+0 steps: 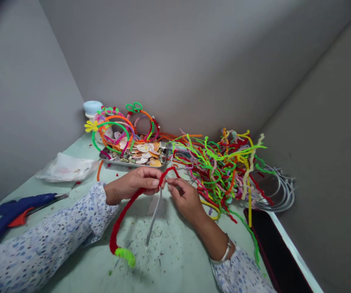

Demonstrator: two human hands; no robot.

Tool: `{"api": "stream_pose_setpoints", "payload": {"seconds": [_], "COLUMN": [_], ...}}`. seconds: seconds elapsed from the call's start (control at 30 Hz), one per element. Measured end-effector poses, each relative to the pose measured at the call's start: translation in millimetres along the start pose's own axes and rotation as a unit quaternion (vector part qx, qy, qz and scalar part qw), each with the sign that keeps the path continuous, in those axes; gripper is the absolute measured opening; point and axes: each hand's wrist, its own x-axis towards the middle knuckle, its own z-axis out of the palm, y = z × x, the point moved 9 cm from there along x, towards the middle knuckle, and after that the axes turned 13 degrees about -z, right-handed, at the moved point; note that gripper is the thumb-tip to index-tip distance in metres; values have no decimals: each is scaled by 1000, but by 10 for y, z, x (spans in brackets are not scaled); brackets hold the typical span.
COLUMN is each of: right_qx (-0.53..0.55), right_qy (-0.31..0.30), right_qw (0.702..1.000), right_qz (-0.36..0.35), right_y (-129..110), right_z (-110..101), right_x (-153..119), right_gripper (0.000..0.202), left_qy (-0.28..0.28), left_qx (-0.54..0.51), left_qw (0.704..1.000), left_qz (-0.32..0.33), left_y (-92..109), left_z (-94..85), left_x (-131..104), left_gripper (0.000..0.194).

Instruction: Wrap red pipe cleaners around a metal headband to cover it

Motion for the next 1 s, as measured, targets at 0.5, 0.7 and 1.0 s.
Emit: {"api": "stream_pose_setpoints", "payload": {"seconds": [0.5, 0.7, 1.0], "right_qx": [70, 241, 178], "right_qy": [24, -4, 60], "right_qw": [997, 956, 970], "right_qz": [24, 167, 152], "right_y": [-49, -87, -163], "right_z": [72, 453, 525], "right_x": [-30, -135, -123], "right_gripper": [31, 43, 29], "left_qy": [220, 304, 294], "left_qx": [19, -14, -28], "left_qw": [971, 952, 955], "left_qz": [96, 22, 13], "left_y": [240, -474, -714], "left_z": [-326, -523, -423], "left_x": [-411, -462, -524], "left_gripper": [21, 24, 21]}}
